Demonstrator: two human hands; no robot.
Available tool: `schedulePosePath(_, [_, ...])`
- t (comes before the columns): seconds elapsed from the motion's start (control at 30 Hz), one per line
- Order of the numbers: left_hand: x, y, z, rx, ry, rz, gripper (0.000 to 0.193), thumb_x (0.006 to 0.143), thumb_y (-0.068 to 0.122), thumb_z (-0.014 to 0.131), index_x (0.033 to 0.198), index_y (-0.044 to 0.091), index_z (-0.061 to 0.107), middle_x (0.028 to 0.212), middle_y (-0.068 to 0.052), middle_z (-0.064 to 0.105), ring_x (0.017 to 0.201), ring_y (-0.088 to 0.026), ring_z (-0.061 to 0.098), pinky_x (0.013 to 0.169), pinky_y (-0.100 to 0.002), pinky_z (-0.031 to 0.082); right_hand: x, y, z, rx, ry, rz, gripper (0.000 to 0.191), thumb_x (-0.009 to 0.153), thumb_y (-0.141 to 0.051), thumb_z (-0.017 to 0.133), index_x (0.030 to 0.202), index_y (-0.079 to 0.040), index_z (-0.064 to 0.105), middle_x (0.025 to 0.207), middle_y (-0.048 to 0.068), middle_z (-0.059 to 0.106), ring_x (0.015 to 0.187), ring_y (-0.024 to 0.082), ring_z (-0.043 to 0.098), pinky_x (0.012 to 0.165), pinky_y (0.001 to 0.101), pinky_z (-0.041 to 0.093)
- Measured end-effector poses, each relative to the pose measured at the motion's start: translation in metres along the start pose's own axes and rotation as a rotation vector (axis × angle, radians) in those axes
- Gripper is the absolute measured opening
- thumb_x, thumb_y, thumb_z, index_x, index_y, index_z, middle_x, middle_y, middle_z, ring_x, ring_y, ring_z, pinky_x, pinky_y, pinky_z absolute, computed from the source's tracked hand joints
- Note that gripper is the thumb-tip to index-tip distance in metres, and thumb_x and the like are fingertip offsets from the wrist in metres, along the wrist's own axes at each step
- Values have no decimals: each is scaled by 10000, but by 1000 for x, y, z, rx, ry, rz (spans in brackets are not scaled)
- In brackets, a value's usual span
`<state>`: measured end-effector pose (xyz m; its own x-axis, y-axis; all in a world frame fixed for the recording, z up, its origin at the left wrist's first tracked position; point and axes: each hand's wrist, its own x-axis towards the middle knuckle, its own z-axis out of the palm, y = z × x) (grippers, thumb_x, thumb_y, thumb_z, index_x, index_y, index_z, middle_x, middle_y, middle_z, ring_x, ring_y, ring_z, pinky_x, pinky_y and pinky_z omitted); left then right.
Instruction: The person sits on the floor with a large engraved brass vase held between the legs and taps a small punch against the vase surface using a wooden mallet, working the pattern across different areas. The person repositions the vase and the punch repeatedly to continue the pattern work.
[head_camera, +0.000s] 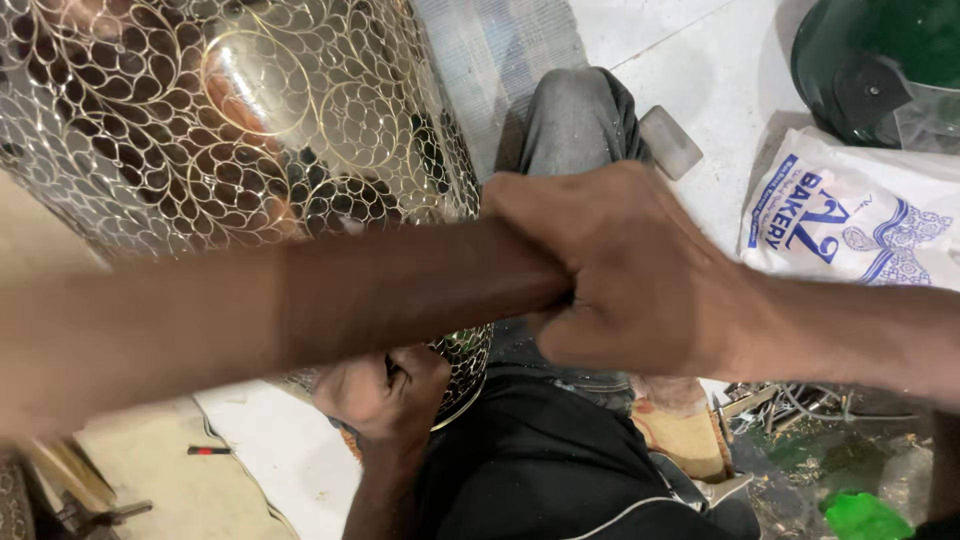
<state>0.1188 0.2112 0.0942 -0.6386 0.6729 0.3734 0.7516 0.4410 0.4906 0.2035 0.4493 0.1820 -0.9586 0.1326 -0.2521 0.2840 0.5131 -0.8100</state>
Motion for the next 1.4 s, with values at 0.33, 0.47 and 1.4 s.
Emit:
schedulePosePath(0.33, [6,3,-5,-113,-14,-20,129,897,-106,561,958,-74,669,744,-143,679,575,-202,668,525,-337,530,1,9,10,-447,77,-50,306,719,-192,796,950,-116,610,656,31,638,462,170,590,369,354,470])
schedulePosePath(0.47, [7,-1,-3,-11,-18,-2,126,845,-90,558,893,-43,664,628,-115,604,486,-228,578,504,-380,482,2,9,11,-33,172,-39,197,788,-147,729,944,-122,610,649,-12,602,493,121,563,403,300,460])
schedulePosePath(1.4, [16,0,-12,-170,-92,-18,198,876,-128,598,1054,-64,657,844,-133,746,706,-210,752,612,-312,595,7,21,9,-473,101,-79,285,643,-138,780,849,-96,587,607,24,575,437,180,543,375,374,402])
